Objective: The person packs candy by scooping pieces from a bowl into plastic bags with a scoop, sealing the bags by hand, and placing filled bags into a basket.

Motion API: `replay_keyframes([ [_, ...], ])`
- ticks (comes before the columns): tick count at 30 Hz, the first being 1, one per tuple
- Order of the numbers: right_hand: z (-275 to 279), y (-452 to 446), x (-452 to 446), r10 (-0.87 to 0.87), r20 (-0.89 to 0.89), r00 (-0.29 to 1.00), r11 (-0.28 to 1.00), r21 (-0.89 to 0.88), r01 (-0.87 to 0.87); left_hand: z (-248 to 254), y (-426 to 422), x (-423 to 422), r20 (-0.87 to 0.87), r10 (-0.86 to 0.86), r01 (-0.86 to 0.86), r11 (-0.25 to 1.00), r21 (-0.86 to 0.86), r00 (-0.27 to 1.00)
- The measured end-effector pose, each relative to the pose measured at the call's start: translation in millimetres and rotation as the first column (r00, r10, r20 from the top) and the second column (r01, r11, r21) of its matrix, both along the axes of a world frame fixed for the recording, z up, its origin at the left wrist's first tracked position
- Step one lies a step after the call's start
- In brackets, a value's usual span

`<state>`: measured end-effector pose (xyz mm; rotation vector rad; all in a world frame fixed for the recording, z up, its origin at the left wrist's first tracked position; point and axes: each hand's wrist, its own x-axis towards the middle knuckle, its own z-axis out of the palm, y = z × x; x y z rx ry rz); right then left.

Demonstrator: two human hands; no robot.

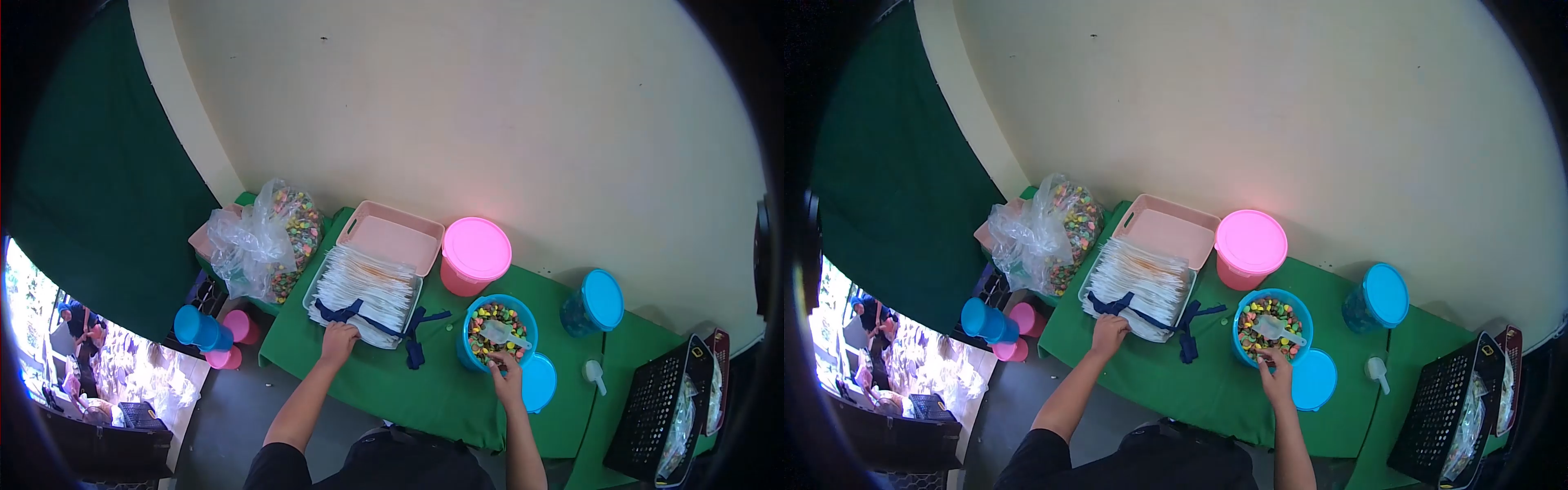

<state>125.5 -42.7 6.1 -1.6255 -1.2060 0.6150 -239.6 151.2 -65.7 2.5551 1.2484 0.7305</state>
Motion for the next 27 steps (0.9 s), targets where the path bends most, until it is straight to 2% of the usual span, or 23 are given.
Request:
replay_keyframes([
  [6, 10, 3, -7, -0.024, -0.004, 1.0, 1.0, -0.011, 0.024, 13, 0, -7, 0.062, -0.022, 0.022, 1.0, 0.007, 0.998],
  [8, 21, 8, -17, -0.005, 0.075, 0.997, 1.0, 0.004, 0.004, 21, -3, -9, 0.096, -0.017, 0.017, 1.0, -0.001, 0.995],
  [11, 21, 20, -33, 0.026, 0.046, 0.999, 0.994, 0.1, -0.031, 66, -13, -8, 0.18, 0.039, -0.031, 0.998, -0.048, 0.983],
  [12, 22, 23, -41, 0.026, 0.046, 0.999, 0.994, 0.103, -0.03, 83, -18, -5, 0.352, 0.164, -0.099, 0.976, -0.196, 0.922],
  [13, 25, 26, -51, 0.089, -0.038, 0.995, 0.994, 0.064, -0.086, 91, -20, -2, 0.489, 0.302, -0.134, 0.927, -0.349, 0.818],
  [14, 26, 30, -62, 0.148, -0.125, 0.981, 0.989, 0.03, -0.145, 89, -20, 0, 0.49, 0.3, -0.134, 0.929, -0.345, 0.819],
  [15, 16, 35, -75, 0.189, -0.231, 0.954, 0.982, 0.024, -0.188, 85, -22, 1, 0.664, 0.416, -0.029, 0.86, -0.51, 0.621],
  [16, 1, 40, -90, 0.226, -0.335, 0.915, 0.972, 0.024, -0.232, 82, -24, 3, 0.75, 0.543, 0.122, 0.774, -0.622, 0.378],
  [17, -5, 41, -107, 0.229, -0.335, 0.914, 0.972, 0.028, -0.233, 84, -30, 8, 0.752, 0.541, 0.121, 0.776, -0.619, 0.378],
  [19, -15, 46, -133, 0.198, -0.697, 0.689, 0.941, -0.062, -0.333, 90, -43, 24, 0.674, 0.712, 0.218, 0.639, -0.738, 0.197],
  [20, -20, 47, -135, 0.203, -0.696, 0.689, 0.94, -0.058, -0.336, 85, -49, 29, 0.678, 0.709, 0.216, 0.643, -0.735, 0.195],
  [22, -26, 51, -137, 0.141, -0.841, 0.523, 0.857, -0.161, -0.49, 68, -62, 36, 0.573, 0.815, 0.343, 0.516, -0.785, 0.084],
  [26, -16, 51, -128, 0.093, -0.806, 0.584, 0.872, -0.218, -0.439, 45, -86, 41, 0.581, 0.813, 0.419, 0.517, -0.747, 0.032],
  [27, -7, 50, -127, -0.011, -0.865, 0.501, 0.893, -0.234, -0.385, 41, -90, 42, 0.567, 0.823, 0.435, 0.501, -0.748, 0.027],
])
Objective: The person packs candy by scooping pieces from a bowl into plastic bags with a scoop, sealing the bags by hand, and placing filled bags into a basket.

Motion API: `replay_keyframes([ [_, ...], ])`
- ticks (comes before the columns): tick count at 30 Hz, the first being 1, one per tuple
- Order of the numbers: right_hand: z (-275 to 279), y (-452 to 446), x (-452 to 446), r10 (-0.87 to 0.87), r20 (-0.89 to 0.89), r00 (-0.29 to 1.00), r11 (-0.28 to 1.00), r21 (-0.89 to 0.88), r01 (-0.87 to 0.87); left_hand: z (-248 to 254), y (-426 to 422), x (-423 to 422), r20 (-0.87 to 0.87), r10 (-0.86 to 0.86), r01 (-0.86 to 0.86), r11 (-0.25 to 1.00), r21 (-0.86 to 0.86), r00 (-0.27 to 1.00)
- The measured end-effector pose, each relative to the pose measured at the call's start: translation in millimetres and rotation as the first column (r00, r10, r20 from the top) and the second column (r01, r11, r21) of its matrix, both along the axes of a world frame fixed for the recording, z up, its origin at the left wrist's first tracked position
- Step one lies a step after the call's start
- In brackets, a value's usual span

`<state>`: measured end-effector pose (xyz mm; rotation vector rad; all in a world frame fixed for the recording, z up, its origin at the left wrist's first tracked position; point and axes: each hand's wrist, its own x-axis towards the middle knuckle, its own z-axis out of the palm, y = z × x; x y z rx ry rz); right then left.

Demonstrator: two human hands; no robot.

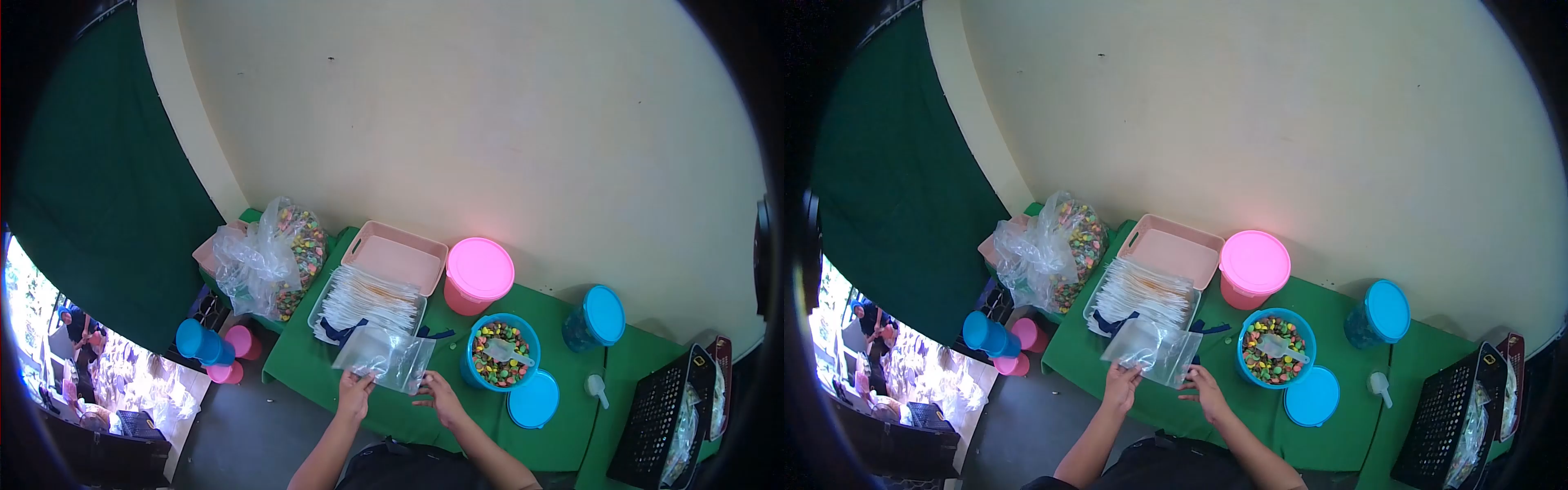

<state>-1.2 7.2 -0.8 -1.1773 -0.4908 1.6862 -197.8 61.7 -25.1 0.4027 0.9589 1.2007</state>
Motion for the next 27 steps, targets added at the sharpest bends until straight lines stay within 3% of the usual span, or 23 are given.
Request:
replay_keyframes([
  [1, 5, -2, 1, -0.094, -0.101, 0.99, 0.994, -0.072, 0.087, -5, -4, 1, 0.017, -0.01, 0.01, 1.0, -0.019, 1.0],
  [5, -9, -3, 7, -0.2, -0.004, 0.98, 0.98, -0.028, 0.199, -26, -19, 8, -0.046, -0.204, 0.205, 0.979, 0.016, 0.978],
  [7, -17, -5, 20, -0.143, 0.251, 0.957, 0.986, 0.124, 0.115, -5, -15, 9, -0.005, -0.17, 0.17, 0.985, -0.044, 0.985],
  [8, -17, -6, 26, -0.147, 0.25, 0.957, 0.985, 0.127, 0.118, 4, -13, 7, 0.03, -0.128, 0.13, 0.986, -0.106, 0.991],
  [11, -12, -12, 46, -0.082, 0.292, 0.953, 0.988, 0.15, 0.039, -31, 3, -19, 0.035, -0.006, 0.009, 0.997, -0.072, 0.999],
  [15, -13, -16, 55, -0.09, 0.218, 0.972, 0.99, 0.124, 0.064, -25, 4, -29, -0.243, -0.109, 0.122, 0.992, 0.04, 0.964],
  [18, -10, -19, 51, -0.119, 0.328, 0.937, 0.983, 0.172, 0.064, -62, 6, -44, -0.235, -0.156, 0.141, 0.987, -0.08, 0.959],
  [19, -15, -18, 50, -0.13, 0.346, 0.929, 0.981, 0.183, 0.069, -46, 3, -38, -0.237, -0.161, 0.146, 0.986, -0.082, 0.958],
  [20, -18, -18, 50, -0.14, 0.364, 0.921, 0.978, 0.194, 0.073, -31, -2, -30, -0.554, -0.081, 0.125, 0.991, 0.042, 0.828],
  [21, -14, -18, 48, -0.142, 0.363, 0.921, 0.979, 0.19, 0.076, -11, -7, -21, -0.795, 0.045, 0.143, 0.976, 0.165, 0.605],
  [22, -10, -19, 45, -0.109, 0.432, 0.895, 0.981, 0.192, 0.027, 3, -12, -16, -0.888, 0.133, 0.395, 0.859, 0.325, 0.441],
  [23, -4, -20, 40, -0.074, 0.498, 0.864, 0.982, 0.189, -0.025, 17, -15, -11, -0.919, 0.269, 0.638, 0.662, 0.393, 0.287],
  [25, 6, -21, 26, -0.018, 0.522, 0.853, 0.986, 0.152, -0.072, 46, -23, 13, -0.907, 0.178, 0.823, 0.381, 0.42, 0.381],
  [26, 10, -20, 20, 0.029, 0.547, 0.837, 0.986, 0.124, -0.115, 46, -24, 22, -0.908, 0.176, 0.821, 0.389, 0.419, 0.38],
  [27, 12, -21, 15, 0.036, 0.547, 0.836, 0.985, 0.121, -0.121, 45, -24, 30, -0.913, 0.172, 0.869, 0.283, 0.406, 0.37],
])
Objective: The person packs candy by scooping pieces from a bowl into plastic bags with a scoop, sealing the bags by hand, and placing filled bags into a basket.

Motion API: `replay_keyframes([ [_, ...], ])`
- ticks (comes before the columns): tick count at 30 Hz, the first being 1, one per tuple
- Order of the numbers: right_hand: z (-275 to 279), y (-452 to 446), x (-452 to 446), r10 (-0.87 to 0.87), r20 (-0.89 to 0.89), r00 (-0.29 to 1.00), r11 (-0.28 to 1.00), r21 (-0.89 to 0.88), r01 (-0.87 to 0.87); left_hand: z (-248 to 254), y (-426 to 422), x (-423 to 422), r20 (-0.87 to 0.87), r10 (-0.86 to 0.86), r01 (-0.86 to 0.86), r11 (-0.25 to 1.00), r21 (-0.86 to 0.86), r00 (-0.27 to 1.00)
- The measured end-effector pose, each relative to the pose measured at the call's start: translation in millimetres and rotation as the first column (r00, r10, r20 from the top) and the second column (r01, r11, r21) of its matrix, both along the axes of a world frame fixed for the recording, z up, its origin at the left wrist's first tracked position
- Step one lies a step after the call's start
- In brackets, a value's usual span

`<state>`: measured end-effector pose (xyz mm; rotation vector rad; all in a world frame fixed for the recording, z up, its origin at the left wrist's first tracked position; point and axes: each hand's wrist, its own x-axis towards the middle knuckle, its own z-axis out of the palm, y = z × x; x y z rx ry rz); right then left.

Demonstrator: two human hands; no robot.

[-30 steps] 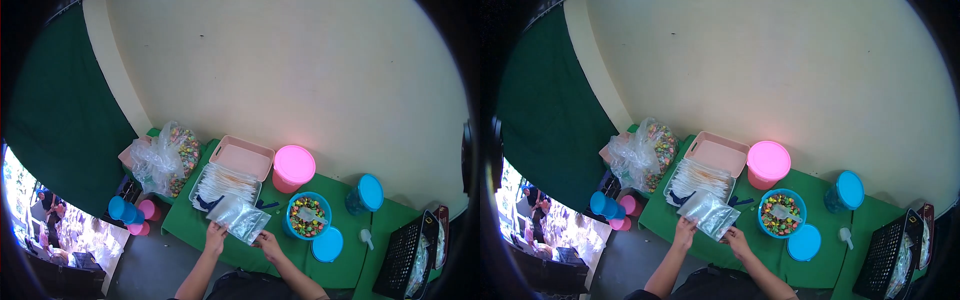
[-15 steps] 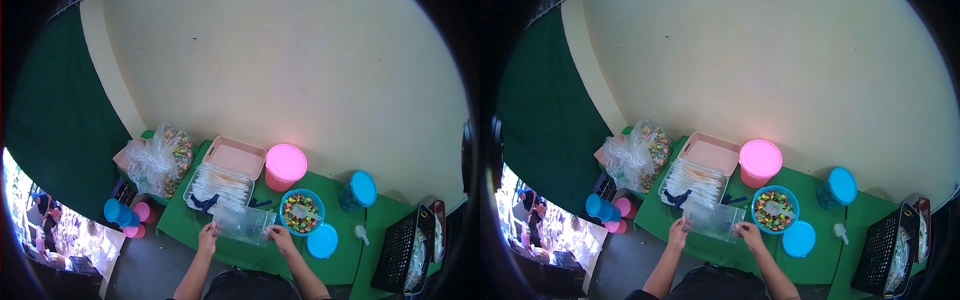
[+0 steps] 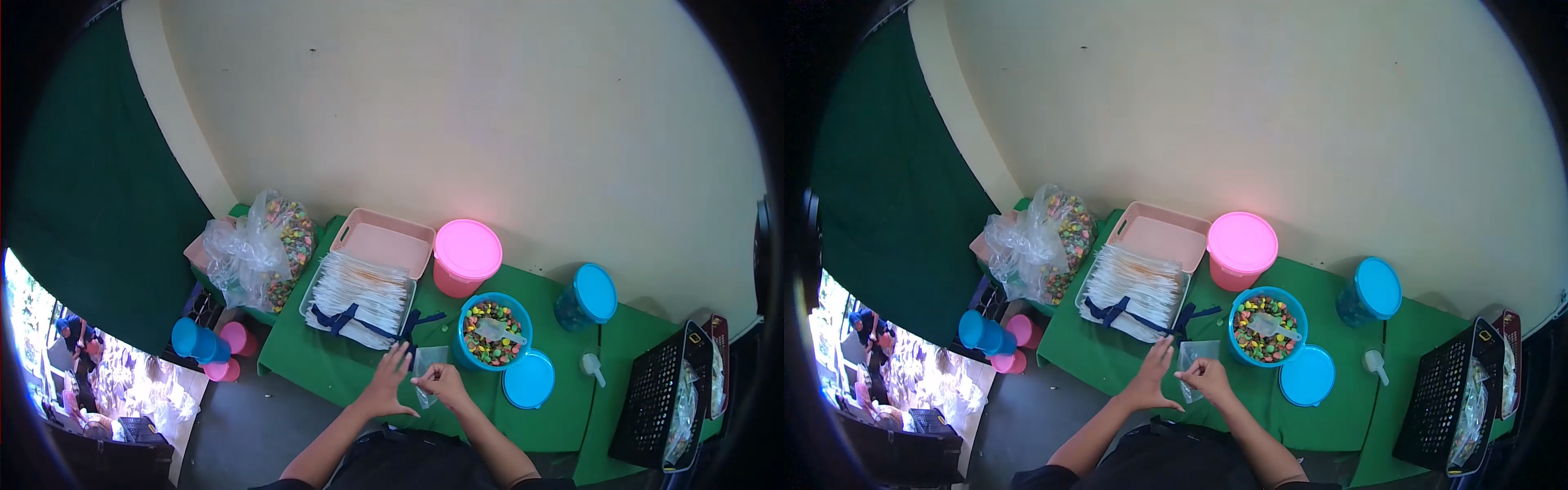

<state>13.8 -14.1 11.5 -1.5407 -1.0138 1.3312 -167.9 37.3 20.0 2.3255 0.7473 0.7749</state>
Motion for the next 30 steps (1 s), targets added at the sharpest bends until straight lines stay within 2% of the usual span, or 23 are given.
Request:
replay_keyframes([
  [1, 2, 0, -4, 0.044, -0.041, 0.998, 0.999, -0.01, -0.044, -2, 0, 4, -0.032, -0.108, 0.109, 0.993, 0.04, 0.994],
  [4, 9, -1, -7, 0.095, -0.071, 0.993, 0.994, -0.038, -0.098, -6, 3, 10, 0.053, -0.194, 0.193, 0.981, 0.016, 0.98],
  [5, 9, -2, -6, 0.08, -0.157, 0.984, 0.996, -0.027, -0.085, -8, 2, 11, 0.054, -0.198, 0.198, 0.98, 0.014, 0.979],
  [6, 9, -3, -6, 0.065, -0.242, 0.968, 0.997, -0.015, -0.071, -10, 0, 11, 0.124, -0.202, 0.21, 0.976, -0.056, 0.972],
  [7, 10, -3, -6, 0.061, -0.242, 0.968, 0.998, -0.014, -0.067, -12, -2, 11, 0.194, -0.199, 0.226, 0.966, -0.125, 0.961],
  [10, 15, -1, -5, 0.113, -0.2, 0.973, 0.993, -0.01, -0.117, -14, -1, 13, 0.259, -0.192, 0.248, 0.947, -0.202, 0.946],
  [11, 21, 4, -4, 0.059, -0.274, 0.96, 0.997, -0.021, -0.068, -16, 5, 15, 0.263, -0.199, 0.251, 0.95, -0.185, 0.944],
  [12, 22, -2, -6, -0.002, -0.354, 0.935, 0.998, -0.06, -0.02, -17, 0, 12, 0.298, -0.158, 0.239, 0.936, -0.258, 0.942],
  [13, 17, -1, -4, 0.01, -0.376, 0.927, 1.0, -0.018, -0.018, -17, 2, 12, 0.33, -0.119, 0.229, 0.92, -0.317, 0.936],
  [17, 11, -1, -2, -0.03, -0.392, 0.919, 0.999, -0.034, 0.019, -4, 9, 12, 0.219, -0.191, 0.253, 0.918, -0.304, 0.957],
  [19, 11, 1, 3, 0.027, -0.267, 0.963, 0.998, 0.054, -0.013, -1, 13, 12, 0.114, -0.203, 0.229, 0.92, -0.317, 0.972],
  [23, 17, 7, 9, 0.032, -0.184, 0.982, 0.998, 0.062, -0.021, -5, 16, 14, 0.162, -0.158, 0.189, 0.963, -0.194, 0.974],
  [24, 21, 9, 11, 0.049, 0.049, 0.998, 0.992, 0.113, -0.054, -11, 22, 12, 0.199, -0.057, 0.102, 0.97, -0.221, 0.978],
  [25, 23, 10, 13, 0.05, 0.278, 0.959, 0.983, 0.155, -0.096, -16, 25, 10, 0.232, 0.044, 0.017, 0.968, -0.251, 0.972],
  [26, 23, 12, 12, 0.049, 0.279, 0.959, 0.983, 0.155, -0.095, -22, 25, 11, 0.233, 0.042, 0.018, 0.968, -0.251, 0.972],
  [28, 20, 14, 8, 0.044, 0.462, 0.886, 0.972, 0.186, -0.145, -13, 23, 16, 0.116, 0.081, -0.026, 0.91, -0.415, 0.99],
  [30, 13, 17, 2, 0.042, 0.486, 0.873, 0.967, 0.201, -0.159, -5, 19, 23, 0.061, 0.1, -0.06, 0.884, -0.464, 0.993],
])
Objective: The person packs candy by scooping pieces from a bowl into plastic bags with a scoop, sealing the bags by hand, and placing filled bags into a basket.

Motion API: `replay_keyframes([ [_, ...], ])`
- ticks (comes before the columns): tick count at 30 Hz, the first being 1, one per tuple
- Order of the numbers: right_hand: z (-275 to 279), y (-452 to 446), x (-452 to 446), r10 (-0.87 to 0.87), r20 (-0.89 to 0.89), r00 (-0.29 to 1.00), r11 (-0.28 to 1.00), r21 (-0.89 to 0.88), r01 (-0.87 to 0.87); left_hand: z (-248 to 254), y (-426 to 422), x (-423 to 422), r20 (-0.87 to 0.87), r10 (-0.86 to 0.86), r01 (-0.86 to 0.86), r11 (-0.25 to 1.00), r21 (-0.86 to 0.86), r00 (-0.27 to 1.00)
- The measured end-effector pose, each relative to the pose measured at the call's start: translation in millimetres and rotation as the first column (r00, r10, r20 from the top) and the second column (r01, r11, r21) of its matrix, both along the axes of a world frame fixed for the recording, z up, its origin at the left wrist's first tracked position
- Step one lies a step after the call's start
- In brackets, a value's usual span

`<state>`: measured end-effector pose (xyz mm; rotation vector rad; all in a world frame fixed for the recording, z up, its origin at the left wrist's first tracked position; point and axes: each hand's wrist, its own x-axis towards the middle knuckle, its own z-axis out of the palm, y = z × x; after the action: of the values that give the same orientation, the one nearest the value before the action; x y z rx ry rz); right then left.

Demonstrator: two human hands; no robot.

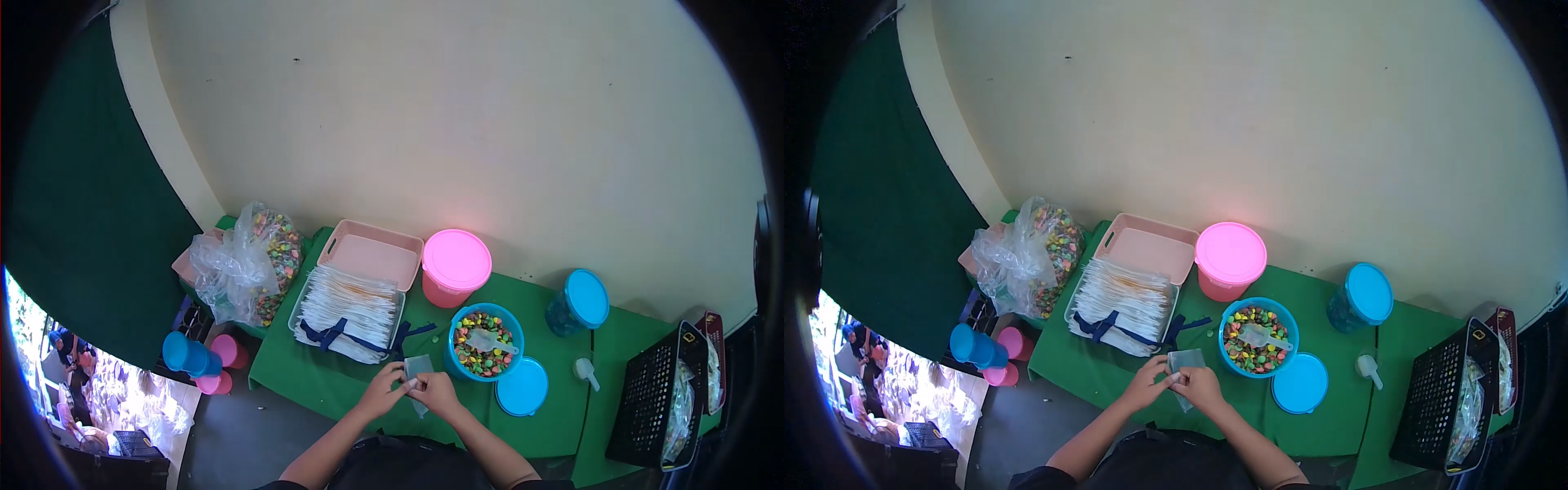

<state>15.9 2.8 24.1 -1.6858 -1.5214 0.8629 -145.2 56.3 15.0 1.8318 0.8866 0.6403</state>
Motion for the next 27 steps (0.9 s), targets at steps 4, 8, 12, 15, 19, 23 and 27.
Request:
replay_keyframes([
  [4, -4, 6, 13, 0.075, -0.129, 0.989, 0.995, -0.055, -0.083, -13, 10, -5, 0.046, -0.031, 0.035, 0.996, -0.083, 0.998],
  [8, -7, 11, 27, 0.08, -0.034, 0.996, 0.991, -0.107, -0.083, -13, 10, -9, 0.018, -0.025, 0.025, 1.0, 0.02, 1.0],
  [12, -6, 10, 33, 0.04, 0.167, 0.985, 0.999, -0.004, -0.039, -15, 18, -17, 0.003, -0.049, 0.049, 0.994, -0.096, 0.999],
  [15, -3, 8, 28, 0.092, 0.06, 0.994, 0.994, 0.048, -0.095, -13, 14, -11, -0.123, -0.112, 0.12, 0.991, 0.06, 0.986],
  [19, 0, 12, 12, 0.09, -0.097, 0.991, 0.993, -0.062, -0.097, 7, 1, 9, 0.041, -0.14, 0.116, 0.924, 0.365, 0.989],
  [23, -6, 9, 8, 0.068, -0.118, 0.991, 0.997, -0.036, -0.072, -10, 0, 10, 0.005, -0.183, 0.155, 0.848, 0.507, 0.983],
  [27, 10, 6, 25, 0.066, 0.055, 0.996, 0.995, -0.083, -0.061, -11, 10, -2, 0.046, -0.181, 0.137, 0.865, 0.482, 0.982],
])
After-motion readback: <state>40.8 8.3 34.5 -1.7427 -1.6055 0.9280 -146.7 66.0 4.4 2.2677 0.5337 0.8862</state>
